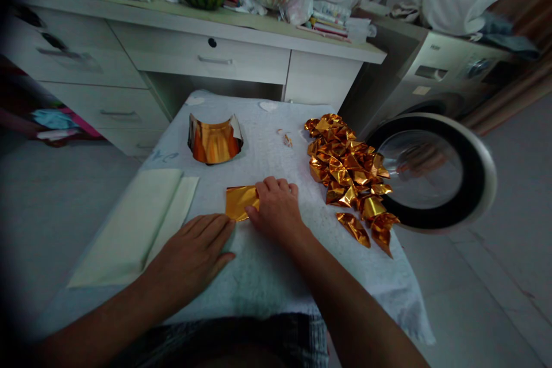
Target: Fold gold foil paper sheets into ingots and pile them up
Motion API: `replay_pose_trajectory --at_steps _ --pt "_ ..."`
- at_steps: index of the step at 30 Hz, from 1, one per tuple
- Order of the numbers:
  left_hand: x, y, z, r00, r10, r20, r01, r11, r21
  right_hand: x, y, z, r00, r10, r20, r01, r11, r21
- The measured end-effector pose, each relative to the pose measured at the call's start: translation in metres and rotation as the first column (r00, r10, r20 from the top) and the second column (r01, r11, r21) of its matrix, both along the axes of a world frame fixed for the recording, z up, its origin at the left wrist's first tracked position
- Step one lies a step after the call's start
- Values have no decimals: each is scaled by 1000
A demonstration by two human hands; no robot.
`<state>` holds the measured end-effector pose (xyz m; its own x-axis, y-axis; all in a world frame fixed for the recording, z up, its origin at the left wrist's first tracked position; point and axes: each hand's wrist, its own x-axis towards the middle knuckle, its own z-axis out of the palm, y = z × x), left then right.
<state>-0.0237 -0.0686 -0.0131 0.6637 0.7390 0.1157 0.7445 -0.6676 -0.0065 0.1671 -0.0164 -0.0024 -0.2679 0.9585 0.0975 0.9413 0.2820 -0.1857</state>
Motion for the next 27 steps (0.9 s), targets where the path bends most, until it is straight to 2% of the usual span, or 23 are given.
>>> replay_pose_trajectory --at_steps 4,10,18,27 --pt "3 5 2 1000 -19 -4 19 999 -32 -6 -4 -1 1000 -28 4 28 1000 15" --pt "4 9 6 998 -63 18 63 998 -5 -7 -5 -7 999 -37 -5 37 999 16" --pt "0 10 1 993 -95 68 93 995 30 18 3 -3 989 69 -129 -88 986 -141" --pt "-3 11 0 992 -111 61 109 994 27 40 12 -1 952 198 -235 -256 935 -247"
